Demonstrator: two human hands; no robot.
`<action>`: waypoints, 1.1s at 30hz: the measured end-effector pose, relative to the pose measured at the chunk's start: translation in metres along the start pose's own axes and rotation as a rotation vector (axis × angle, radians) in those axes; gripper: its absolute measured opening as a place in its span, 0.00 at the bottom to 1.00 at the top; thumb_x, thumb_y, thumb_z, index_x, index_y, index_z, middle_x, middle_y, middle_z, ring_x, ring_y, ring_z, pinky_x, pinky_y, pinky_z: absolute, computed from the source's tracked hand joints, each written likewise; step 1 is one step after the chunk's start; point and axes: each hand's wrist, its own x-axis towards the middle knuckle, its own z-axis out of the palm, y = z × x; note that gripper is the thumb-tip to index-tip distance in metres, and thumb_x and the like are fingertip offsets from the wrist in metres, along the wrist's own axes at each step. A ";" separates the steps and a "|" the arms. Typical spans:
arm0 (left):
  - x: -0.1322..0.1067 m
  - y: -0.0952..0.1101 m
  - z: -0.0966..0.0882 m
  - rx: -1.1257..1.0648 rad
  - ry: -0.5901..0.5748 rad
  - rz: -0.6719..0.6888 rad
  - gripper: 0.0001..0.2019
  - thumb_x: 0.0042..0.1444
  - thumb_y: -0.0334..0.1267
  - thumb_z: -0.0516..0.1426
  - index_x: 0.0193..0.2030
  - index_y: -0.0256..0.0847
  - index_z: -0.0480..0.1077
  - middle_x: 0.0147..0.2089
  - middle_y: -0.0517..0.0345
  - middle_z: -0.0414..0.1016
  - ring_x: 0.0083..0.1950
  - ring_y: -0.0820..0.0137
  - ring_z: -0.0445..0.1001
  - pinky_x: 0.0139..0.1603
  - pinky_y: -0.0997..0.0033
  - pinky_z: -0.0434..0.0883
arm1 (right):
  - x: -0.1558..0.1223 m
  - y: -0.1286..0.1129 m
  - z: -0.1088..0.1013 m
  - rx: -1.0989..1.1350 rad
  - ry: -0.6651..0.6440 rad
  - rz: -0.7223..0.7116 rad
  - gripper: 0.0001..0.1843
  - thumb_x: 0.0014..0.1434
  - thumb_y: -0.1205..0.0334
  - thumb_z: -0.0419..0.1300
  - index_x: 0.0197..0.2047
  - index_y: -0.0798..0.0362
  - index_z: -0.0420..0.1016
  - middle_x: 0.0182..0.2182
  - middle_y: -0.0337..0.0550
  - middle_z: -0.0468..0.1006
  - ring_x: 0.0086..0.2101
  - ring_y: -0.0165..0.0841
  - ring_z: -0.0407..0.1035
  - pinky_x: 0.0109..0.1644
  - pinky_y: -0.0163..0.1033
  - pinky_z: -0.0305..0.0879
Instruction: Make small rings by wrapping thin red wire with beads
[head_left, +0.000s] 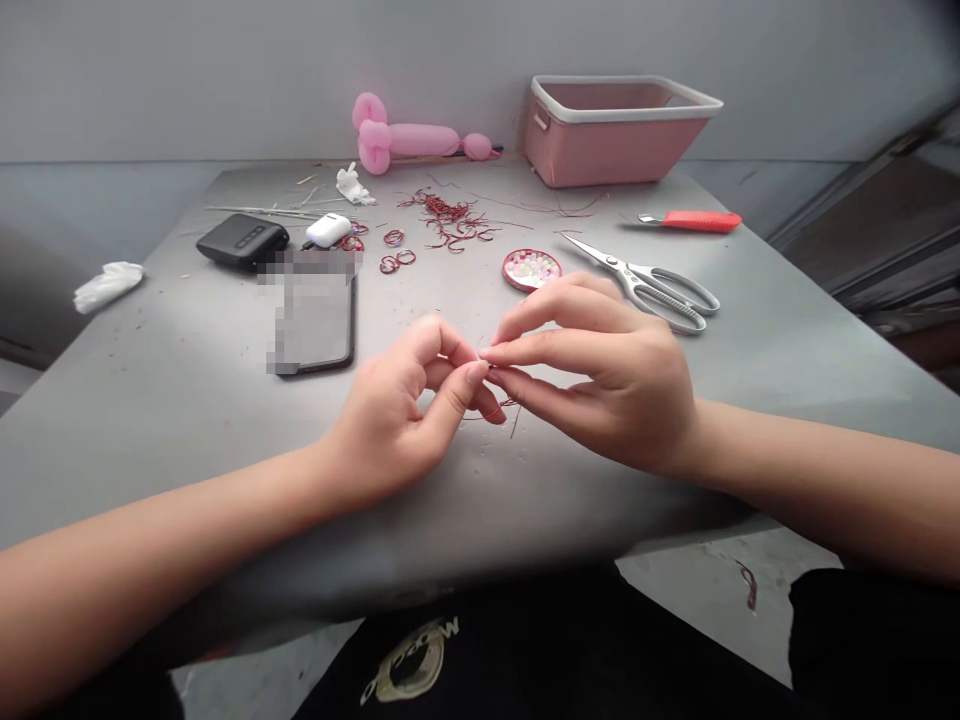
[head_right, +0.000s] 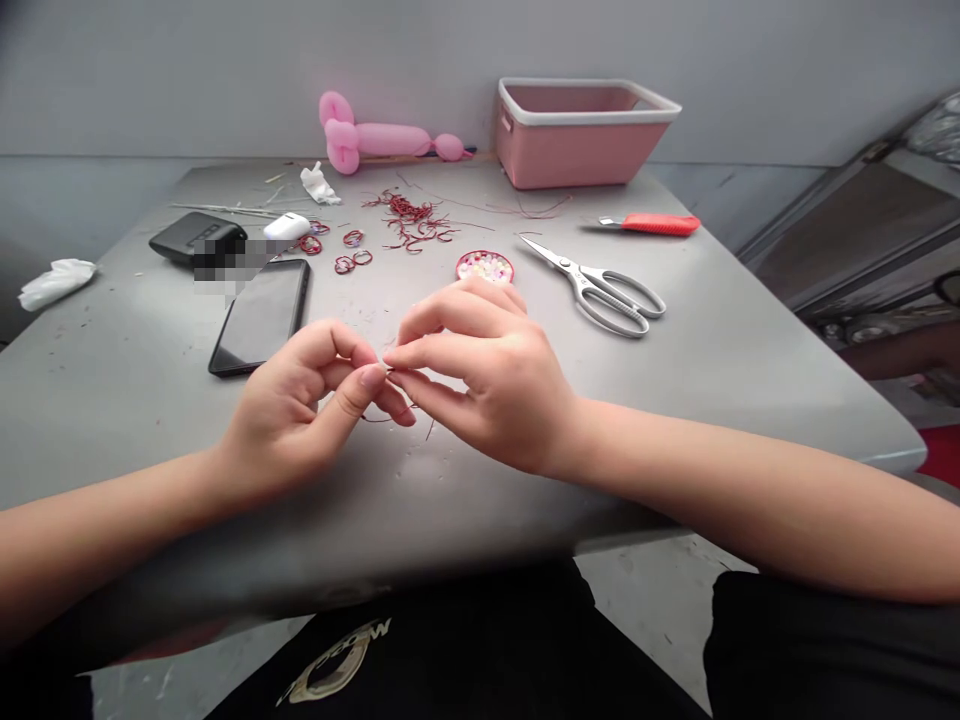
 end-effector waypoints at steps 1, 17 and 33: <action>0.000 0.000 0.000 0.031 -0.003 0.006 0.05 0.66 0.36 0.53 0.37 0.42 0.61 0.30 0.60 0.79 0.32 0.71 0.81 0.35 0.71 0.76 | 0.000 -0.001 0.000 0.032 -0.015 0.017 0.05 0.62 0.66 0.61 0.34 0.51 0.78 0.32 0.42 0.79 0.34 0.32 0.69 0.44 0.45 0.66; 0.005 0.002 -0.006 0.329 0.094 0.217 0.06 0.64 0.33 0.52 0.34 0.41 0.62 0.23 0.65 0.73 0.23 0.76 0.72 0.27 0.76 0.70 | 0.009 0.006 -0.002 1.024 -0.398 0.621 0.06 0.58 0.62 0.64 0.37 0.55 0.75 0.35 0.44 0.80 0.38 0.32 0.73 0.44 0.41 0.70; 0.001 0.004 -0.004 0.388 0.002 0.119 0.09 0.62 0.35 0.53 0.30 0.41 0.60 0.21 0.65 0.71 0.20 0.77 0.68 0.21 0.78 0.63 | -0.003 0.012 -0.006 0.135 -0.181 0.025 0.08 0.61 0.54 0.63 0.30 0.44 0.77 0.34 0.43 0.78 0.36 0.37 0.71 0.45 0.48 0.68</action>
